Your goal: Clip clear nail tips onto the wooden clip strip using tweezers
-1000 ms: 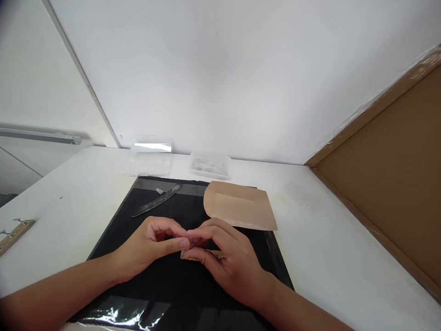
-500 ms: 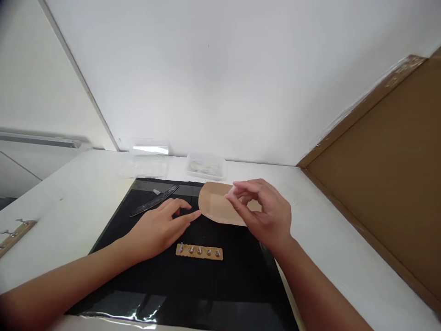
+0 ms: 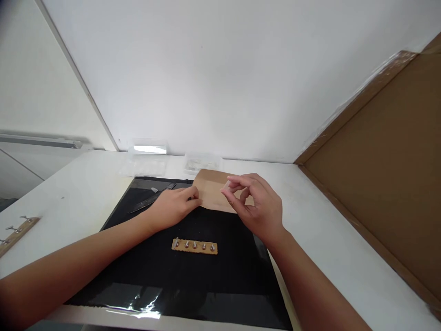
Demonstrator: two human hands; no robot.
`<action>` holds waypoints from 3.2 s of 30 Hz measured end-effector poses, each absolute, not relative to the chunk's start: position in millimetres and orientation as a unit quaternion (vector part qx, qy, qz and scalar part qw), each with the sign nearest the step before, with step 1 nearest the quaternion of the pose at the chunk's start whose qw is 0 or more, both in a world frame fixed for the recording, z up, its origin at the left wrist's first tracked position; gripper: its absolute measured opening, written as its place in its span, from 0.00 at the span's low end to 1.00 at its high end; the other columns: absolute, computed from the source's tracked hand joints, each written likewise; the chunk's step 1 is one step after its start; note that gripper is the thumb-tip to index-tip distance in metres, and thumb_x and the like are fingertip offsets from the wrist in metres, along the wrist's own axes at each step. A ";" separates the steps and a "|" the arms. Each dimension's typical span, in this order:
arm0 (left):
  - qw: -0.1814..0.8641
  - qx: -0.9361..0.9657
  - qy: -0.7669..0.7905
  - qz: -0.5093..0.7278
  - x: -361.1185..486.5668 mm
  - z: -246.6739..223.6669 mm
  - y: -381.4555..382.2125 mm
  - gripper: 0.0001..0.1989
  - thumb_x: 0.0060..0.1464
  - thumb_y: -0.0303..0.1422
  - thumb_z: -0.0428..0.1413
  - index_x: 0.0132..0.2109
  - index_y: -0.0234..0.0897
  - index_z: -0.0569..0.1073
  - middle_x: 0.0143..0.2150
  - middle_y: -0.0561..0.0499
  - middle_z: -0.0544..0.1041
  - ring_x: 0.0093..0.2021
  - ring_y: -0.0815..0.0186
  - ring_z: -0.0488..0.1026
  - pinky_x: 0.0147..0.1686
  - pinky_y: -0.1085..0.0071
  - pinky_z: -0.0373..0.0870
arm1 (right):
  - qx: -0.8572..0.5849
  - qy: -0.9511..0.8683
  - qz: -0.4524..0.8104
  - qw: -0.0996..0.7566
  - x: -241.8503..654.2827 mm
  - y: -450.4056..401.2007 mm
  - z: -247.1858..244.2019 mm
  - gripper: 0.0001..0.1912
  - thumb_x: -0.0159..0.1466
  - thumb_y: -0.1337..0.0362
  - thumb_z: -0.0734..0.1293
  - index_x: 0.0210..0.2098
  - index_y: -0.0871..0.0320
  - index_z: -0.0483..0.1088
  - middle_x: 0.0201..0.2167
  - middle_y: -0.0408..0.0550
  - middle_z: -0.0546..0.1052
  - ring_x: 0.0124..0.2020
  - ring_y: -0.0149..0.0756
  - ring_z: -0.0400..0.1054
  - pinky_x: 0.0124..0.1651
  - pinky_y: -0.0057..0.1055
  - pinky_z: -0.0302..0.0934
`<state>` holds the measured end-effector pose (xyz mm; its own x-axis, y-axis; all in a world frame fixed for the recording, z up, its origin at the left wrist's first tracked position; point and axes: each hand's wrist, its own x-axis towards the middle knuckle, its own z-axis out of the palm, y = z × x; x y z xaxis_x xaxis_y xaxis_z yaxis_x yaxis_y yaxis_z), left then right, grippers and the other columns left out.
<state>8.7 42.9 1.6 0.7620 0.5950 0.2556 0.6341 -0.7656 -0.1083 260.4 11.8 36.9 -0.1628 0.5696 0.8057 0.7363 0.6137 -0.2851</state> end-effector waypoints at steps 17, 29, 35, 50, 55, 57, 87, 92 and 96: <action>0.041 -0.921 -0.336 -0.190 -51.0 -8.1 45.1 0.15 0.74 0.40 0.47 0.50 0.44 0.78 0.51 0.46 0.74 0.45 0.63 0.74 0.34 0.73 0.64 | -0.422 -0.799 -0.074 0.423 267.1 15.6 37.9 0.09 0.69 0.63 0.72 0.49 0.52 0.74 0.37 0.44 0.80 0.23 0.28 0.69 0.28 0.30 0.68; 0.065 -0.924 -0.236 -0.295 -48.3 -1.0 39.4 0.09 0.64 0.34 0.58 0.49 0.36 0.76 0.43 0.44 0.78 0.42 0.59 0.72 0.42 0.62 0.75 | -0.281 -0.903 0.222 0.237 239.1 -26.4 44.8 0.11 0.65 0.65 0.75 0.48 0.51 0.77 0.33 0.40 0.77 0.29 0.27 0.71 0.29 0.23 0.65; 0.065 -0.921 -0.208 -0.321 -45.4 -1.3 37.2 0.05 0.65 0.31 0.57 0.46 0.37 0.77 0.40 0.46 0.78 0.41 0.60 0.73 0.42 0.62 0.74 | -0.331 -0.901 0.217 0.177 220.1 -34.0 33.8 0.07 0.60 0.65 0.77 0.37 0.54 0.76 0.30 0.39 0.76 0.29 0.29 0.68 0.28 0.26 0.60; 0.100 -0.919 -0.185 -0.334 -37.9 -1.2 35.2 0.11 0.68 0.26 0.54 0.56 0.31 0.74 0.40 0.44 0.82 0.42 0.59 0.76 0.43 0.62 0.77 | -0.413 -0.854 0.211 0.237 204.8 -35.1 16.0 0.06 0.60 0.64 0.76 0.37 0.55 0.77 0.27 0.39 0.75 0.27 0.29 0.70 0.27 0.26 0.60; 0.083 -0.927 -0.185 -0.315 -37.0 -2.1 34.4 0.11 0.69 0.27 0.53 0.54 0.33 0.75 0.40 0.45 0.81 0.43 0.59 0.77 0.46 0.61 0.77 | -0.417 -0.855 0.213 0.224 203.2 -36.3 10.6 0.06 0.61 0.64 0.75 0.36 0.55 0.76 0.27 0.39 0.75 0.27 0.30 0.69 0.29 0.27 0.59; 0.083 -0.929 -0.182 -0.311 -37.1 -3.4 34.7 0.10 0.68 0.27 0.53 0.53 0.33 0.75 0.40 0.45 0.81 0.42 0.59 0.77 0.46 0.61 0.76 | -0.418 -0.855 0.216 0.220 202.3 -36.7 9.2 0.06 0.61 0.63 0.75 0.37 0.55 0.76 0.28 0.40 0.75 0.28 0.30 0.70 0.29 0.28 0.60; 0.075 -0.922 -0.179 -0.335 -41.1 -6.7 36.8 0.11 0.64 0.24 0.55 0.52 0.32 0.75 0.40 0.44 0.79 0.42 0.59 0.73 0.45 0.61 0.77 | -0.433 -0.853 0.211 0.201 206.0 -33.1 10.6 0.13 0.57 0.59 0.80 0.40 0.51 0.78 0.31 0.39 0.76 0.30 0.30 0.71 0.31 0.28 0.59; 0.076 -0.922 -0.180 -0.334 -41.1 -6.5 37.1 0.11 0.64 0.24 0.55 0.52 0.32 0.75 0.40 0.44 0.79 0.43 0.59 0.73 0.45 0.61 0.76 | -0.421 -0.864 0.197 0.195 210.4 -31.5 9.9 0.16 0.56 0.58 0.80 0.42 0.50 0.77 0.35 0.40 0.77 0.33 0.31 0.71 0.33 0.28 0.60; 0.077 -0.922 -0.181 -0.333 -41.1 -5.0 36.7 0.11 0.64 0.24 0.55 0.52 0.32 0.75 0.40 0.44 0.79 0.42 0.60 0.73 0.45 0.61 0.76 | -0.377 -0.886 0.190 0.189 216.1 -31.2 18.3 0.17 0.57 0.53 0.81 0.42 0.48 0.78 0.39 0.42 0.77 0.37 0.34 0.71 0.35 0.30 0.61</action>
<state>-41.1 36.7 -5.0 0.7129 0.2835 0.6414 0.3858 -0.9223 -0.0211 216.1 -31.2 18.3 -0.6437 0.7406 0.1928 0.5968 0.6435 -0.4794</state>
